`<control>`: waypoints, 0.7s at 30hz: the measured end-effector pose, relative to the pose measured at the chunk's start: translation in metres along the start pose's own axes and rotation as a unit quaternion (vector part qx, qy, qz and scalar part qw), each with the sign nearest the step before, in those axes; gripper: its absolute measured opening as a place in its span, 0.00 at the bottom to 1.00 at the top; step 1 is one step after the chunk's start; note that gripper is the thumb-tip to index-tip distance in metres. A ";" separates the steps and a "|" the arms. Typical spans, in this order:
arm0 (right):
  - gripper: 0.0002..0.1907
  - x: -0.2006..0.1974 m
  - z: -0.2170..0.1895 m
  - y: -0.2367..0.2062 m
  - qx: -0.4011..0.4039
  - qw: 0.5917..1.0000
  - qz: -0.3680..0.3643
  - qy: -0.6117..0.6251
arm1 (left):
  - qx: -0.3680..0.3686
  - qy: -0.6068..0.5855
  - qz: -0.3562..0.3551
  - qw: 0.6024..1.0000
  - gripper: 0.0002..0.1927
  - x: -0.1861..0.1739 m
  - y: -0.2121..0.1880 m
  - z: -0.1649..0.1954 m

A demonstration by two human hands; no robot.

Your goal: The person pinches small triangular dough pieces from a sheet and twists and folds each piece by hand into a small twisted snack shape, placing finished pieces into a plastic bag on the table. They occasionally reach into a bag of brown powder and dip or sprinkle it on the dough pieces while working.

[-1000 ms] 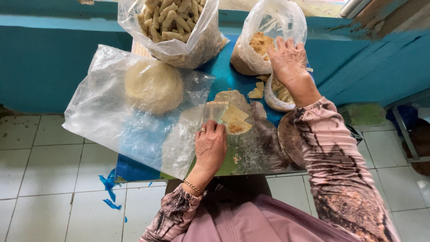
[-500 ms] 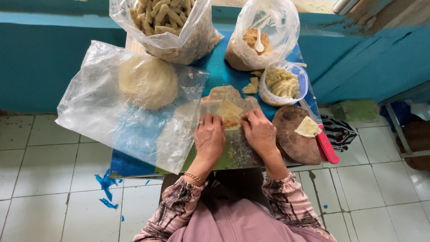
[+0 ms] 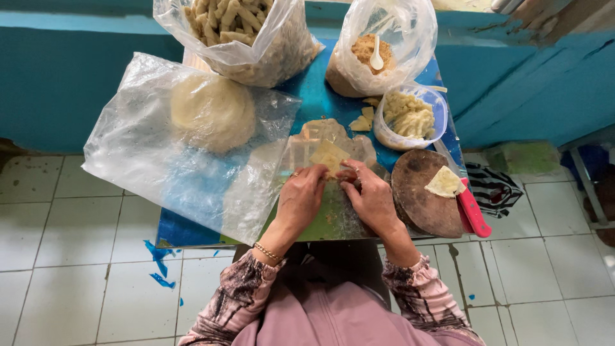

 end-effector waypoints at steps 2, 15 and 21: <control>0.17 0.000 -0.009 -0.001 -0.086 0.994 0.002 -0.060 | 0.007 0.016 -0.019 1.000 0.10 0.006 -0.001 -0.003; 0.11 0.024 0.001 0.016 -0.133 0.988 -0.060 -0.043 | -0.064 -0.002 -0.009 0.998 0.03 0.030 0.008 -0.037; 0.07 0.044 0.034 0.030 -0.118 0.989 -0.072 -0.057 | -0.039 -0.039 -0.002 0.999 0.04 0.025 0.011 -0.033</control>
Point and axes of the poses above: each hand's wrist, its own y-axis towards the middle knuckle, its own x-axis out of the palm, z = x × y, the point moved 10 cm from there along y, towards the middle knuckle, and after that the axes turned 9 degrees about z, right-handed, at the moved point
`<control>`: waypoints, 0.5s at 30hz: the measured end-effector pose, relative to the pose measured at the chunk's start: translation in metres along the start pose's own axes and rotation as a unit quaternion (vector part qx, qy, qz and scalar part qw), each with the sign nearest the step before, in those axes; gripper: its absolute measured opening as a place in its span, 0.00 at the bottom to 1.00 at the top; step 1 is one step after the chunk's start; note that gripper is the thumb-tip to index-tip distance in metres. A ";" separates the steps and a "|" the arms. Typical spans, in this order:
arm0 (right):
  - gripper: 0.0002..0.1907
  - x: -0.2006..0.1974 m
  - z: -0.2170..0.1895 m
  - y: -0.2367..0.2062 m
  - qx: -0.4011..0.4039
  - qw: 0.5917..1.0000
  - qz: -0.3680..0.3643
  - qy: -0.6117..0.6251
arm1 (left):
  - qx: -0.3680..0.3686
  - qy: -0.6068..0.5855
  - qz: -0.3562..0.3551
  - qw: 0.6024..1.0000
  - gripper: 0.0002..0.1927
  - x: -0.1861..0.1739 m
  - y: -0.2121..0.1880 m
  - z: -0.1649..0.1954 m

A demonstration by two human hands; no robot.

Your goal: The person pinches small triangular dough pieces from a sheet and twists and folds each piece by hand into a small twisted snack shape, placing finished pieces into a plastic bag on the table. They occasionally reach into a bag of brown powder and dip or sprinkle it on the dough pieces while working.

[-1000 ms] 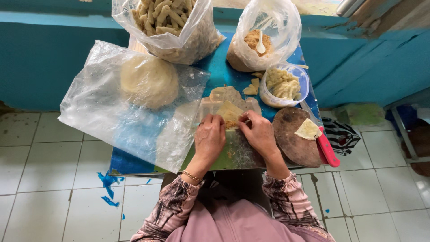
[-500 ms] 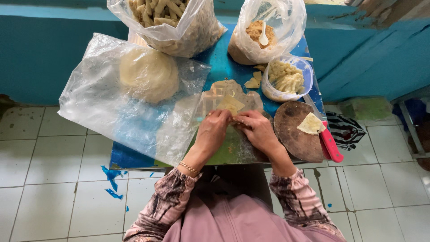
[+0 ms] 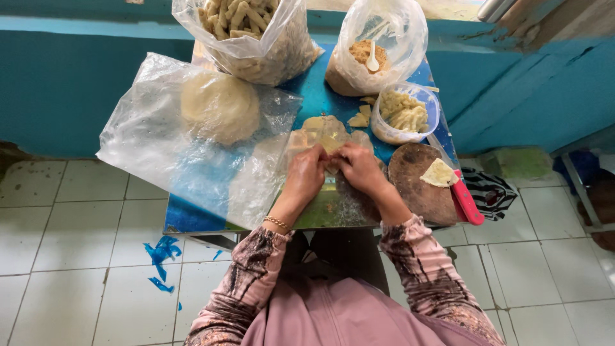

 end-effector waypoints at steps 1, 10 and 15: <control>0.06 0.007 0.010 0.003 0.012 1.000 -0.027 -0.005 | 0.018 -0.010 -0.007 1.000 0.03 -0.001 -0.002 0.005; 0.16 -0.006 -0.009 -0.004 -0.017 0.993 -0.088 0.078 | 0.064 0.073 -0.005 0.995 0.03 0.009 -0.010 0.009; 0.13 -0.012 -0.019 -0.008 -0.002 1.000 -0.010 0.018 | 0.001 0.040 -0.008 0.999 0.03 0.013 -0.006 -0.013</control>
Point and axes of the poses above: each hand's wrist, its own y-axis towards the middle knuckle, its own x-axis out of the palm, z = x × y, the point moved 10 cm from there along y, towards the middle knuckle, and after that the axes turned 9 degrees about z, right-handed, at the moved point
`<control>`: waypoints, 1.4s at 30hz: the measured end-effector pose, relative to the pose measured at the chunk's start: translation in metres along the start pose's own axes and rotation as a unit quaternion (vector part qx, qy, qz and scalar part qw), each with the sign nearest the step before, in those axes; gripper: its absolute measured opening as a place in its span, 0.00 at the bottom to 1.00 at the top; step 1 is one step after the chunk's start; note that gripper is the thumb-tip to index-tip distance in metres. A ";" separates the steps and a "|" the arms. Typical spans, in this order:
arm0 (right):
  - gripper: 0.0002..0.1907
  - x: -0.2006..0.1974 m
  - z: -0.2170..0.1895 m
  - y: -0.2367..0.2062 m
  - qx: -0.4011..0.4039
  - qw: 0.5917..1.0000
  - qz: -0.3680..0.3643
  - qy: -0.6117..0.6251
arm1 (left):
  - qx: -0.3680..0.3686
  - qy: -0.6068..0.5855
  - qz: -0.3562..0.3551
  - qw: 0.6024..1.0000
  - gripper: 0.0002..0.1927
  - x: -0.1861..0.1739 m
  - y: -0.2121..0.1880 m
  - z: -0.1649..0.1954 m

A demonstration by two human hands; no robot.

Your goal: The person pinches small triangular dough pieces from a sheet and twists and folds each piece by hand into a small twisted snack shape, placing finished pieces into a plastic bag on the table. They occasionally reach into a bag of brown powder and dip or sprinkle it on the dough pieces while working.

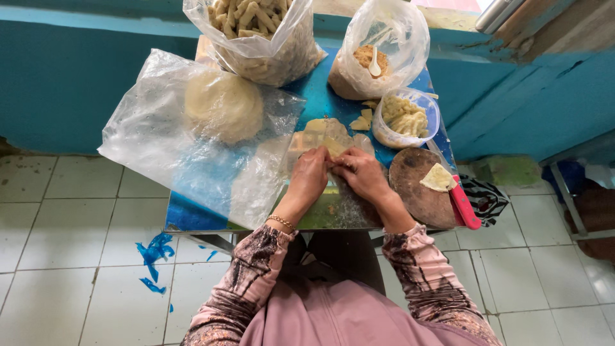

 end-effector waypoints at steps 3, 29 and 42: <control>0.08 0.008 0.017 0.004 0.035 0.998 0.020 -0.041 | -0.020 -0.006 0.015 1.000 0.03 -0.002 0.003 -0.006; 0.06 -0.013 -0.038 0.000 -0.072 0.987 0.109 -0.089 | 0.033 0.019 0.044 0.998 0.02 -0.015 -0.003 0.011; 0.06 -0.018 -0.046 -0.044 0.045 0.994 0.071 -0.063 | 0.000 0.048 -0.032 0.998 0.02 -0.043 -0.039 0.045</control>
Point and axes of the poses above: each hand's wrist, its own y-axis towards the middle knuckle, its own x-axis out of the palm, z = x × y, the point moved 10 cm from there along y, towards the middle knuckle, and after that the axes turned 9 degrees about z, right-handed, at the moved point
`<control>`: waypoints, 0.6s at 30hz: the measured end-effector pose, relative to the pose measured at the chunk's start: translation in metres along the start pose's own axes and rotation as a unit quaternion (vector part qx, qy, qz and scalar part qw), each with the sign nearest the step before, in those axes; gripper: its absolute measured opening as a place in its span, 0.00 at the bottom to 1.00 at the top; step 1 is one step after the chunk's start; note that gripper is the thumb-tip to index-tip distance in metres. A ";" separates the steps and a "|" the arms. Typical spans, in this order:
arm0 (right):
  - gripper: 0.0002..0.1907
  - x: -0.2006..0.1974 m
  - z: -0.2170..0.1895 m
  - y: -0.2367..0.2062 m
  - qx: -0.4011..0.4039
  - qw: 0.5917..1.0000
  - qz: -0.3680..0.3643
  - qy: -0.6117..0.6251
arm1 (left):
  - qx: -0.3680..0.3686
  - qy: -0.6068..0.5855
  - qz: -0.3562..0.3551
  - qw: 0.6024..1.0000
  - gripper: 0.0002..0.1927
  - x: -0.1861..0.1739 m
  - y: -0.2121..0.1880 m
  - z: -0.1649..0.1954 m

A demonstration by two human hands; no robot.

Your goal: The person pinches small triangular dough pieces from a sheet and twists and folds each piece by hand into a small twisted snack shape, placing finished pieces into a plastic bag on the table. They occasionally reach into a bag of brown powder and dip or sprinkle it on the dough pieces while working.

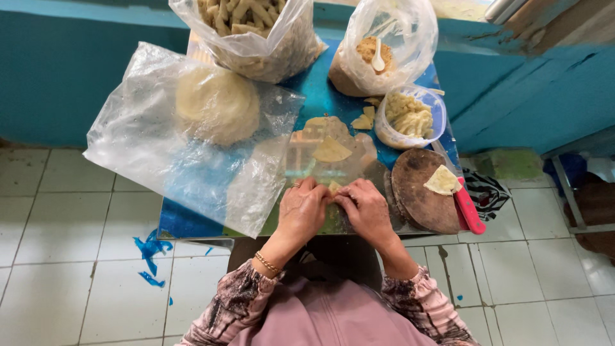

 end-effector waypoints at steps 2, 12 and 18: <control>0.06 0.006 0.013 0.002 0.058 0.998 -0.026 0.007 | -0.005 0.003 0.002 1.000 0.02 -0.002 0.004 0.001; 0.08 -0.017 -0.027 -0.003 -0.034 0.994 0.043 -0.099 | 0.051 -0.031 0.014 0.998 0.04 -0.003 0.002 0.008; 0.04 -0.014 -0.017 0.004 0.004 0.998 0.037 -0.045 | 0.025 -0.003 -0.024 0.999 0.01 0.013 0.011 0.001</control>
Point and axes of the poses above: each hand's wrist, its own y-axis towards the middle knuckle, its own x-axis out of the palm, z = x × y, the point moved 10 cm from there along y, towards the middle knuckle, and after that the axes turned 9 degrees about z, right-handed, at the moved point
